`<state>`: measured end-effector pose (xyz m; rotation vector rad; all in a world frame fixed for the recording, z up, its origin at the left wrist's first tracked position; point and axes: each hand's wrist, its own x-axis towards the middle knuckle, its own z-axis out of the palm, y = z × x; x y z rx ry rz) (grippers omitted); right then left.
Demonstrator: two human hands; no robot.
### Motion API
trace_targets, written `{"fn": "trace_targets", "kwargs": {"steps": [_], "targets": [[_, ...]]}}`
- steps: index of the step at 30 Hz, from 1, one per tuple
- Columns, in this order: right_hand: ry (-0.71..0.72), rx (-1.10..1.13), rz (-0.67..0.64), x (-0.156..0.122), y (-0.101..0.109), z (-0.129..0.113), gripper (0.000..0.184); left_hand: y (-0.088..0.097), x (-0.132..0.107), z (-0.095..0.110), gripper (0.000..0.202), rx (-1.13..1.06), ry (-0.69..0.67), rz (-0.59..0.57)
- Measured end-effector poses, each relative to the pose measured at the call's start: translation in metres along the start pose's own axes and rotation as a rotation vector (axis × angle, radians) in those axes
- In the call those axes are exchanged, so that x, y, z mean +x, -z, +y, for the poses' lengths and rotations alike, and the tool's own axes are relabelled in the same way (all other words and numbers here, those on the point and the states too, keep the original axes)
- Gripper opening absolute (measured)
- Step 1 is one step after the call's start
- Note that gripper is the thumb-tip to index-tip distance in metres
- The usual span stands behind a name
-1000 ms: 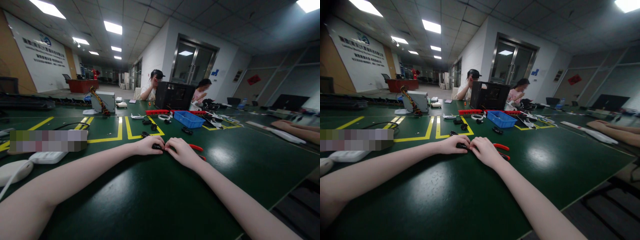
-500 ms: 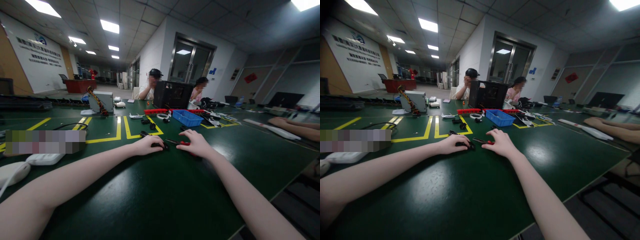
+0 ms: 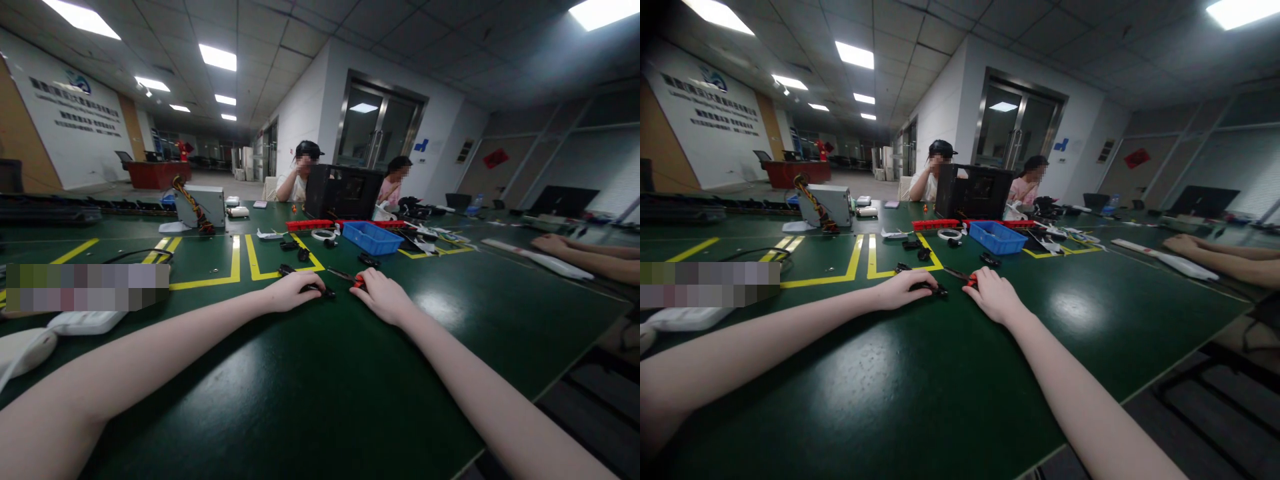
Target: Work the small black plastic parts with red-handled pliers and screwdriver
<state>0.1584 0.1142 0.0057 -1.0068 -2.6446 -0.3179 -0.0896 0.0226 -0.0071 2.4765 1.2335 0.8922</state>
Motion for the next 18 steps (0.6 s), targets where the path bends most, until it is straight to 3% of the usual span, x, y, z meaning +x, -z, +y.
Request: {"fn": "trace_targets", "kwargs": {"steps": [5,10,18], "targets": [[0.136,0.109,0.096,0.0020,0.0012,-0.0013,0.033,0.0006,0.0006,0.0004,0.017,-0.020,-0.027,-0.003],[0.172,0.144,0.096,0.0030,0.0008,-0.0067,0.032,-0.0004,0.0021,-0.0028,0.013,-0.057,-0.011,0.036],[0.284,-0.021,0.144,0.0003,0.0084,-0.0065,0.023,-0.0018,0.0019,-0.0052,0.013,0.000,0.015,0.088]]}}
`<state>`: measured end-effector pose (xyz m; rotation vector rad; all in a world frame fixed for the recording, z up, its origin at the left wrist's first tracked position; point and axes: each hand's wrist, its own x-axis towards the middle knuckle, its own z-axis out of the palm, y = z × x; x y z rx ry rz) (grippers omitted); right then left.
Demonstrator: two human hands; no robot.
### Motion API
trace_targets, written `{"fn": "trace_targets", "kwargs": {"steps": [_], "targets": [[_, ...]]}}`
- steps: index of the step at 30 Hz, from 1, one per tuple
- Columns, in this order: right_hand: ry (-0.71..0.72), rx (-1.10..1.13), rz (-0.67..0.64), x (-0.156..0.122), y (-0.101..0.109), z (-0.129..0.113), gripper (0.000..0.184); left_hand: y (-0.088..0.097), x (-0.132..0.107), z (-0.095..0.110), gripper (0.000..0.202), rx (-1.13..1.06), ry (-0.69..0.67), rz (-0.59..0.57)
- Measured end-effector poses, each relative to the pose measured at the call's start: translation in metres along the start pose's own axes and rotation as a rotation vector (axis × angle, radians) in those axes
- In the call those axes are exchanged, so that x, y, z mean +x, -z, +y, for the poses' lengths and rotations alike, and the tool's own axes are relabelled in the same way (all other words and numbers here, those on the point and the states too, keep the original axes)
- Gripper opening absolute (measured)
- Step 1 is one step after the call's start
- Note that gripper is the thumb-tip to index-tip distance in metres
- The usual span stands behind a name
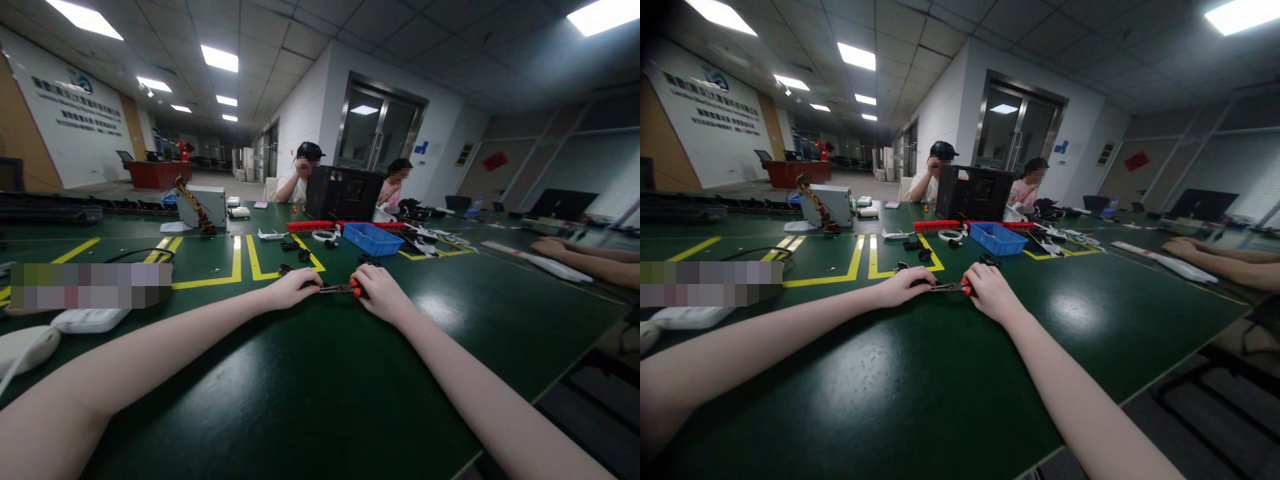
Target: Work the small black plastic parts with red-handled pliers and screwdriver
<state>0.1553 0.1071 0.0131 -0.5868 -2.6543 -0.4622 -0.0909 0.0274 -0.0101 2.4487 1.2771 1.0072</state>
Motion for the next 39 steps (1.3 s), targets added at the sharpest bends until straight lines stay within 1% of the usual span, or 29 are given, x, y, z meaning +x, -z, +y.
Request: {"fn": "trace_targets", "kwargs": {"steps": [6,13,18,24,29,34,39], "targets": [[-0.052,-0.059,0.031,0.000,0.005,-0.002,0.028,0.002,-0.001,0.005,0.012,0.005,-0.034,-0.035],[-0.091,-0.086,0.004,0.000,0.005,-0.007,0.021,0.002,-0.002,0.007,0.011,0.003,-0.076,0.000],[-0.099,-0.102,0.009,-0.001,0.006,-0.003,0.021,0.002,-0.002,0.007,0.012,0.000,-0.042,0.013],[-0.095,-0.055,0.002,-0.003,0.003,0.002,0.029,0.003,-0.003,0.011,0.014,-0.033,0.005,0.002],[-0.076,-0.099,-0.037,-0.002,0.002,0.000,0.016,0.003,-0.003,0.012,0.015,-0.028,0.013,-0.024],[-0.075,-0.116,-0.071,-0.002,0.005,-0.003,0.012,0.004,-0.003,0.012,0.013,0.031,-0.024,-0.049],[-0.079,-0.115,-0.074,-0.002,0.006,-0.004,0.010,0.004,-0.004,0.013,0.013,0.081,-0.030,-0.058]]}}
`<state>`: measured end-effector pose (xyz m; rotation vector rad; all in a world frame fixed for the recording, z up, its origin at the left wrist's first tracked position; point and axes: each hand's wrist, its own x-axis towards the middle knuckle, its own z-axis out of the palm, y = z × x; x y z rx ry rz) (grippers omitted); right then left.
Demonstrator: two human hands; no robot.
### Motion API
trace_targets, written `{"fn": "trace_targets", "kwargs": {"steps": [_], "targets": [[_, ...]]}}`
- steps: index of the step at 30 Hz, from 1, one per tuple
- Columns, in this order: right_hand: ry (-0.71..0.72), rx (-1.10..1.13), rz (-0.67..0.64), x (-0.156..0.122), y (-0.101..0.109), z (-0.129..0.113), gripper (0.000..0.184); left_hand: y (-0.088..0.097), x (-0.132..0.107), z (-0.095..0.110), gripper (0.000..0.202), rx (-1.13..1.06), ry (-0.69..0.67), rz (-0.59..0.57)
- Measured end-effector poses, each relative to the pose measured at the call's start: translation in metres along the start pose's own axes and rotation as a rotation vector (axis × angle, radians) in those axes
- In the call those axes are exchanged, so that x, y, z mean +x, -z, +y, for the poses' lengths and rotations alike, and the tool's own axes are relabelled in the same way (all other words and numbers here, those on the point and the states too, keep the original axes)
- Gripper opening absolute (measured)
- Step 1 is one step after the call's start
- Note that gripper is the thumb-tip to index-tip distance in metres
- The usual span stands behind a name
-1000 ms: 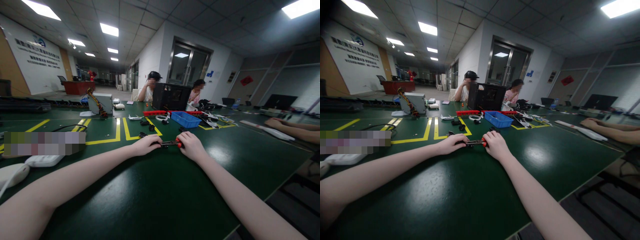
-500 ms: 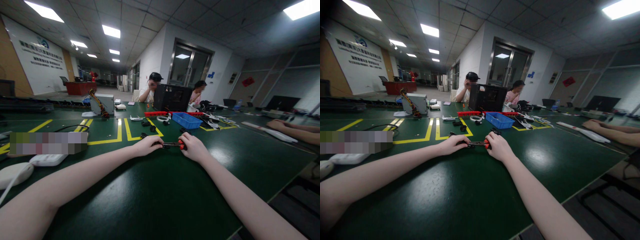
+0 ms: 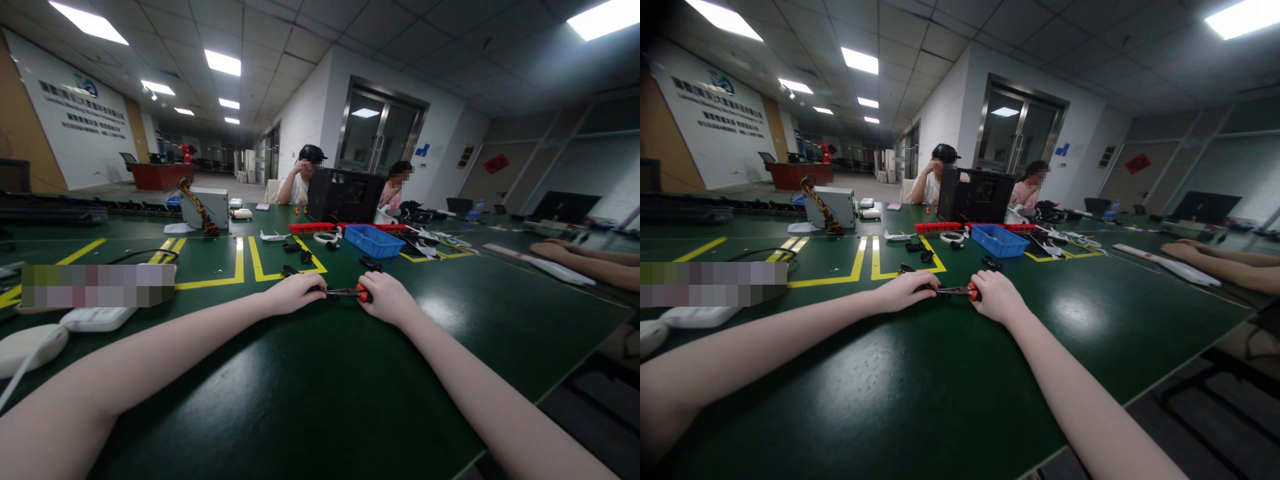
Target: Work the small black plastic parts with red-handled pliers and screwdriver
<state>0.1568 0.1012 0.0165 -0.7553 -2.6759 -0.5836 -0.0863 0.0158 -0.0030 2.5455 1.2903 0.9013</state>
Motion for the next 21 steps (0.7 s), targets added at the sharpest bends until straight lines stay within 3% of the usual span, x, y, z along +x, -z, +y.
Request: {"fn": "trace_targets", "kwargs": {"steps": [9,15,21], "targets": [[0.024,0.015,-0.028,0.0000,0.0008,0.0005,0.014,0.0010,0.0003,0.0031,0.012,0.050,0.001,-0.071],[0.011,0.056,-0.051,-0.0013,0.0015,0.0004,0.028,0.0039,-0.0016,0.0063,0.025,0.061,0.008,-0.084],[-0.013,0.073,-0.070,-0.0009,0.0026,0.0004,0.027,0.0033,-0.0011,0.0062,0.028,0.116,-0.051,-0.116]]}}
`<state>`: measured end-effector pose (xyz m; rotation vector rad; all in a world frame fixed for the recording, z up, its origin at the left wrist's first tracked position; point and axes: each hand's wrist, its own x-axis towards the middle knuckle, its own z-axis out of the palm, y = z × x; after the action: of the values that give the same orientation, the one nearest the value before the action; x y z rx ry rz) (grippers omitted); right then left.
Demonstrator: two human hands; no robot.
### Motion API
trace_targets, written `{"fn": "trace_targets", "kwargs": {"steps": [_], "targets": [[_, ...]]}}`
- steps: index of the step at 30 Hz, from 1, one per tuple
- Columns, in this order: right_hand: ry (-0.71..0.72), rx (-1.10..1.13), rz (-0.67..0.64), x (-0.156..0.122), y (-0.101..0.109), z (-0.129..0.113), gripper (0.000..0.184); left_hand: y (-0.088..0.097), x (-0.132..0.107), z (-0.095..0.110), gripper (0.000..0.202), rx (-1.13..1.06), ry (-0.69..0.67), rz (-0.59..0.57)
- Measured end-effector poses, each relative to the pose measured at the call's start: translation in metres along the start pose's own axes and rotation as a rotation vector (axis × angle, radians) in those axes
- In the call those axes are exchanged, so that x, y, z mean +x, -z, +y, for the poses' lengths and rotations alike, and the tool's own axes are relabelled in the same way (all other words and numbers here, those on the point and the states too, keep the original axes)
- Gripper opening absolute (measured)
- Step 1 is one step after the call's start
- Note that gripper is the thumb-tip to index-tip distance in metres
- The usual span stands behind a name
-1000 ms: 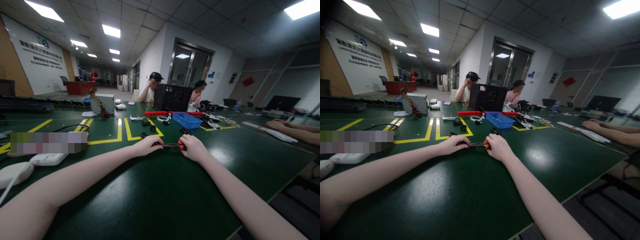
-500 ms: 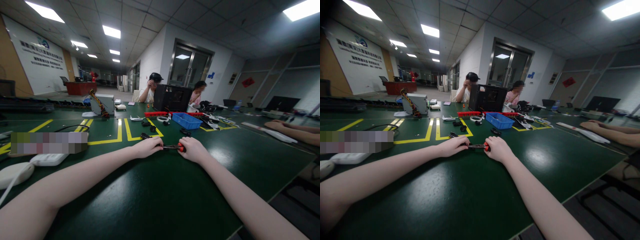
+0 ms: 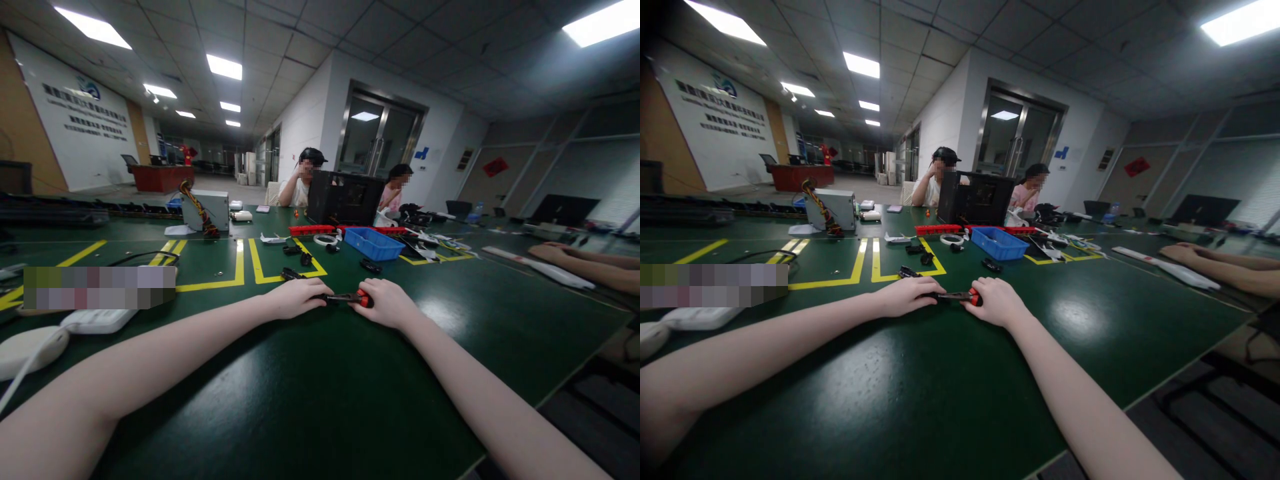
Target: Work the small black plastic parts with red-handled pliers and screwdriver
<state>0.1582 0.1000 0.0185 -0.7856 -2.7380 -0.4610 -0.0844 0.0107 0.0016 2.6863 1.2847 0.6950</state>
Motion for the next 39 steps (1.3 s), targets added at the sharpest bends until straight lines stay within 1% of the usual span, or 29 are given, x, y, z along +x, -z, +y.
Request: {"fn": "trace_targets", "kwargs": {"steps": [11,17,23,33,39], "targets": [[-0.002,0.047,0.027,-0.003,0.002,0.006,0.023,-0.003,0.002,0.001,0.027,0.083,0.059,-0.012],[-0.065,0.096,-0.008,-0.003,0.004,0.003,0.021,-0.002,0.002,0.002,0.026,0.085,0.069,-0.011],[-0.114,0.085,-0.050,-0.002,0.004,-0.001,0.020,0.001,0.001,0.003,0.026,0.083,0.086,-0.022],[-0.087,-0.005,-0.045,-0.001,0.006,-0.004,0.019,-0.002,0.002,0.000,0.023,0.040,0.088,0.007],[-0.058,-0.004,0.010,-0.001,0.005,-0.002,0.019,-0.003,0.002,0.000,0.020,0.015,0.100,0.021]]}}
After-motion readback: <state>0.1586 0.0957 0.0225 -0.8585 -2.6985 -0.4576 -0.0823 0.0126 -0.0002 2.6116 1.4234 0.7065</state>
